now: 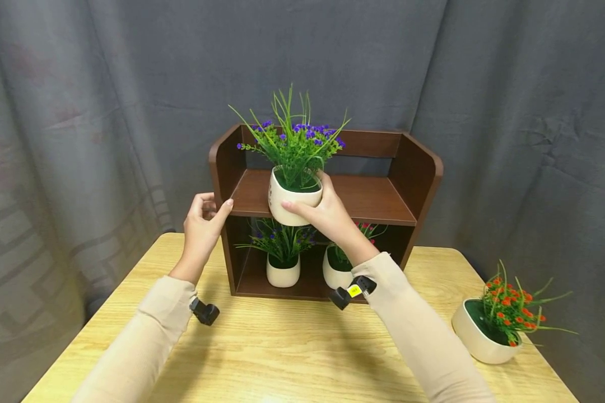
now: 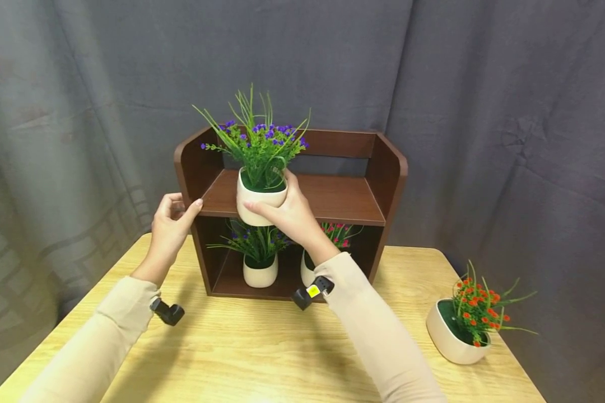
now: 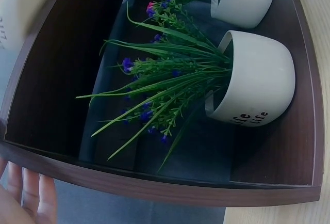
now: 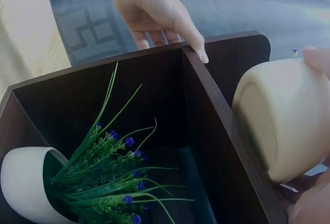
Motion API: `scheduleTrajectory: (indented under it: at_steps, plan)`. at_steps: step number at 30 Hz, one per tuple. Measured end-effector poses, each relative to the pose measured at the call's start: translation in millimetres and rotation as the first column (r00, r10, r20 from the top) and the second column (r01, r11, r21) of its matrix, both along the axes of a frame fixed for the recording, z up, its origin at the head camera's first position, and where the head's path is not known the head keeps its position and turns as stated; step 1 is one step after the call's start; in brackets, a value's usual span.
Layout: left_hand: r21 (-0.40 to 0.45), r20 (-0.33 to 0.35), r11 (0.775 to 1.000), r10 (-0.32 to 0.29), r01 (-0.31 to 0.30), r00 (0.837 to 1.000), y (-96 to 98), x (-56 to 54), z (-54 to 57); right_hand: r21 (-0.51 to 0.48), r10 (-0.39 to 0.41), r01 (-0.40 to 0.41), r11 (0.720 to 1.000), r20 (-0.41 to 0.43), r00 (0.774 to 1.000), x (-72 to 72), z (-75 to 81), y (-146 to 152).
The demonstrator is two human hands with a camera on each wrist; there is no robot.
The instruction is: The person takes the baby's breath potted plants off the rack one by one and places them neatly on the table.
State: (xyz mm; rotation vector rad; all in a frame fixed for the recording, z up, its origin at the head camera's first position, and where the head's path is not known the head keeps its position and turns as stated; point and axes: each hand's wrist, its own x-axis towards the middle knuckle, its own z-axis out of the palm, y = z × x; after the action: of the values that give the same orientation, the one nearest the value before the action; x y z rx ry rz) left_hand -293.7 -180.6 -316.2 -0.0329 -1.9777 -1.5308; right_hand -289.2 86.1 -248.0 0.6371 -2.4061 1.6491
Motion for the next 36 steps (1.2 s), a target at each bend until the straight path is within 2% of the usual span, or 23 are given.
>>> scheduleTrajectory:
  at_steps: [7,12,18,26,36]
  plan:
    - [-0.001,0.015,1.0,-0.007,0.007,1.0,0.5,0.3,-1.3,-0.019,0.011,-0.012,1.0,-0.042,0.999,9.3,-4.6,15]
    - [-0.001,0.003,1.0,-0.004,0.004,1.0,1.1,0.5,-0.9,-0.024,0.021,-0.023,0.999,-0.058,0.998,12.2,-7.3,25]
    - [0.001,-0.005,1.0,-0.006,0.006,1.0,1.2,0.3,-0.9,-0.01,0.038,-0.039,0.999,-0.117,0.992,18.7,-10.1,32]
    - [0.009,-0.01,1.0,-0.008,0.008,1.0,1.2,-0.1,-1.6,0.061,0.001,0.009,0.998,-0.155,0.988,36.9,-13.2,45]
    - [0.008,-0.01,1.0,-0.008,0.008,1.0,2.0,1.0,-0.5,0.102,-0.023,0.043,0.994,-0.19,0.981,60.3,-18.0,68]
